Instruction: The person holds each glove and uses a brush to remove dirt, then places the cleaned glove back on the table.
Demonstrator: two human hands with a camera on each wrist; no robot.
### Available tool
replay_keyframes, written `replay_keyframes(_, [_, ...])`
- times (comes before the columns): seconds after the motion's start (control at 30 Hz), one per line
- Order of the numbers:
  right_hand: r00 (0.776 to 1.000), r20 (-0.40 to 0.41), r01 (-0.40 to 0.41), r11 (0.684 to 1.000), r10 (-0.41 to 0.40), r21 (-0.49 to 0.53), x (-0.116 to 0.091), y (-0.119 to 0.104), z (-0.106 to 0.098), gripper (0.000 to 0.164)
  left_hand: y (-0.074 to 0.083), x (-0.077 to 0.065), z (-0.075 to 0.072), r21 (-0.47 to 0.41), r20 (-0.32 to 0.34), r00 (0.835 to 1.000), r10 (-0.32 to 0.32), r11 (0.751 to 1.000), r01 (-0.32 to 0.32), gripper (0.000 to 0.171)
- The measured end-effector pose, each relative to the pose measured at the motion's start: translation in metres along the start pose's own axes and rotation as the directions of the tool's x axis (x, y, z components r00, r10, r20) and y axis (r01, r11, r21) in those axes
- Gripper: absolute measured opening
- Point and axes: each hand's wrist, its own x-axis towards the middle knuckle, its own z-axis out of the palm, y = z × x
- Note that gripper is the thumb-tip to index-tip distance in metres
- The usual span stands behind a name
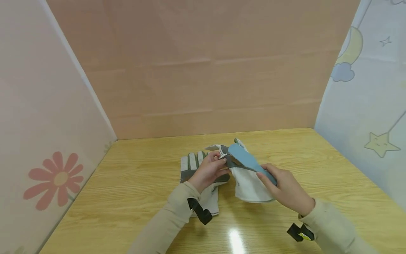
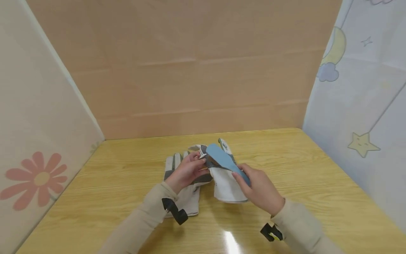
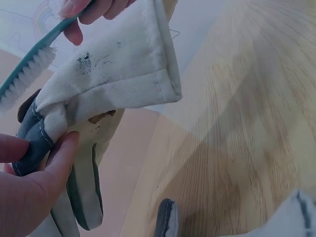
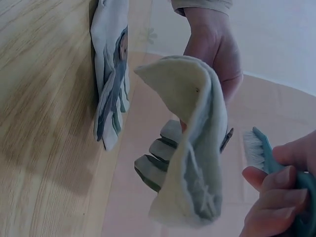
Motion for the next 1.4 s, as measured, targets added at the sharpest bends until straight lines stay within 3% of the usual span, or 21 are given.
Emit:
replay_keyframes(0.3, [0.999, 0.039, 0.008, 1.0, -0.008, -0.002, 0.007, -0.005, 0.008, 0.011, 0.001, -0.003, -0.006, 0.007, 0.011, 1.0, 0.025, 1.0, -0.025, 0.017])
replay_keyframes(0.77, [0.999, 0.036, -0.027, 0.995, 0.031, -0.092, 0.008, 0.001, 0.011, 0.019, 0.006, -0.005, -0.013, 0.006, -0.004, 0.998, 0.059, 0.998, -0.059, 0.018])
replay_keyframes(0.97, [0.998, 0.048, -0.047, 0.997, 0.051, -0.068, 0.006, 0.007, 0.01, 0.018, 0.005, -0.004, -0.015, 0.011, -0.059, 0.997, 0.047, 0.999, -0.046, 0.017])
replay_keyframes(1.1, [0.997, 0.06, -0.054, 0.998, 0.056, -0.031, 0.005, 0.007, 0.01, 0.015, 0.004, -0.005, -0.015, 0.026, -0.049, 0.998, 0.047, 0.999, -0.046, 0.017])
replay_keyframes(1.4, [1.0, 0.009, -0.026, 1.0, 0.026, 0.009, 0.011, 0.001, 0.011, 0.014, 0.004, -0.005, -0.015, 0.034, -0.032, 0.998, 0.055, 0.998, -0.054, 0.015])
